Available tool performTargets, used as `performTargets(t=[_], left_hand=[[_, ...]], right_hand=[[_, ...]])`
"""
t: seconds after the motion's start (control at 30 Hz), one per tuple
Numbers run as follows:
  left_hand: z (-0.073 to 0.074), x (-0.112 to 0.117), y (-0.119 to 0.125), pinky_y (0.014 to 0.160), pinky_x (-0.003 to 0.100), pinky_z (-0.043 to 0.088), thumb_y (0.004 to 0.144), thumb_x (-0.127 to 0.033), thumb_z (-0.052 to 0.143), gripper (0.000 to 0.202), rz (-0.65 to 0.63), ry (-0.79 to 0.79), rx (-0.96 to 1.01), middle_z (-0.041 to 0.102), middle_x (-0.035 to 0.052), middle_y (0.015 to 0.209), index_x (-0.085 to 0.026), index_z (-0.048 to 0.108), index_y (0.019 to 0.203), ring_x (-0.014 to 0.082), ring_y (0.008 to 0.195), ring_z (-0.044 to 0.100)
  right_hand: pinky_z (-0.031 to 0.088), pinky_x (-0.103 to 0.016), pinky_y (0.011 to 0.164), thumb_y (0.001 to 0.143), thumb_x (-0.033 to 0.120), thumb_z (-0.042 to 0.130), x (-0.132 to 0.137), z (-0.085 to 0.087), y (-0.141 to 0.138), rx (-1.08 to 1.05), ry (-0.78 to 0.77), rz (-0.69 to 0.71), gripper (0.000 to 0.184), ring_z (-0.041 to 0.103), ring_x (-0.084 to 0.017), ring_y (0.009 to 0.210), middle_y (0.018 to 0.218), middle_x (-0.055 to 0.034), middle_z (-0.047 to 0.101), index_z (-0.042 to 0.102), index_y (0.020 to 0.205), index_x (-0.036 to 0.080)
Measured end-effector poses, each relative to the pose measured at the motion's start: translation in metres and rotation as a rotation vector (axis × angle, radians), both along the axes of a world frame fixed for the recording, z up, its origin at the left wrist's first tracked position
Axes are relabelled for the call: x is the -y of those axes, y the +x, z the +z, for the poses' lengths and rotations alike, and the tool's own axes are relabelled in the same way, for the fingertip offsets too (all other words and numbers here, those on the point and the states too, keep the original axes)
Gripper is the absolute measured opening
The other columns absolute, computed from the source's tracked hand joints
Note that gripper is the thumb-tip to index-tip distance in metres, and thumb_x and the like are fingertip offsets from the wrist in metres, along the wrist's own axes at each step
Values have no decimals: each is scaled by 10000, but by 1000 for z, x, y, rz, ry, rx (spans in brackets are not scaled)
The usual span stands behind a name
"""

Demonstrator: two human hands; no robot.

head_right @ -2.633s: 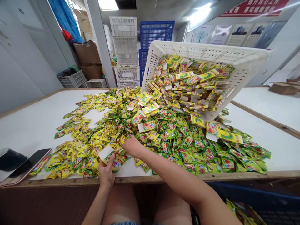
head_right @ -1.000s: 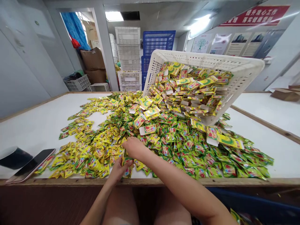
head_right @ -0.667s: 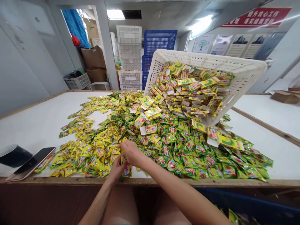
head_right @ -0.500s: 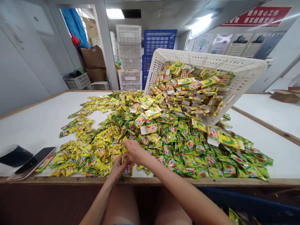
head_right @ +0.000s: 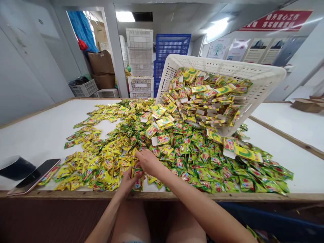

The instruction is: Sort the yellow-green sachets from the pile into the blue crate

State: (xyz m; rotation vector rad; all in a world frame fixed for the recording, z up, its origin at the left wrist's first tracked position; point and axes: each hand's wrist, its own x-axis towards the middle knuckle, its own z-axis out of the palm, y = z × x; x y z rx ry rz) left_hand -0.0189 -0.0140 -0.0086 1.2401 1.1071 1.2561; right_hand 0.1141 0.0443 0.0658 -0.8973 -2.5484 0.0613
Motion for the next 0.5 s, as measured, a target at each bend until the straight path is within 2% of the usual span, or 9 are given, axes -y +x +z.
performTargets(t=[0.17, 0.37, 0.5], left_hand=[[-5, -2, 3, 744, 281, 455, 698, -355, 643, 337, 22, 10, 9, 650, 41, 880, -153, 558, 954, 197, 847, 585], [-8, 1, 2, 667, 271, 470, 699, -364, 640, 338, 8, -57, 62, 660, 50, 853, -150, 543, 941, 175, 734, 603], [-4, 1, 2, 686, 279, 469, 681, -361, 654, 367, 17, -39, 76, 666, 43, 847, -158, 542, 966, 186, 768, 608]], right_hand=[[360, -277, 729, 754, 200, 624, 6, -5, 6, -156, -78, -47, 102, 507, -179, 832, 807, -42, 597, 551, 815, 167], [356, -231, 622, 768, 190, 596, 16, -20, -3, -437, -248, -213, 58, 527, -135, 677, 719, 9, 593, 538, 775, 184], [348, -250, 634, 787, 247, 587, 19, -23, 1, -402, -202, -217, 106, 501, -148, 678, 688, 4, 570, 532, 723, 183]])
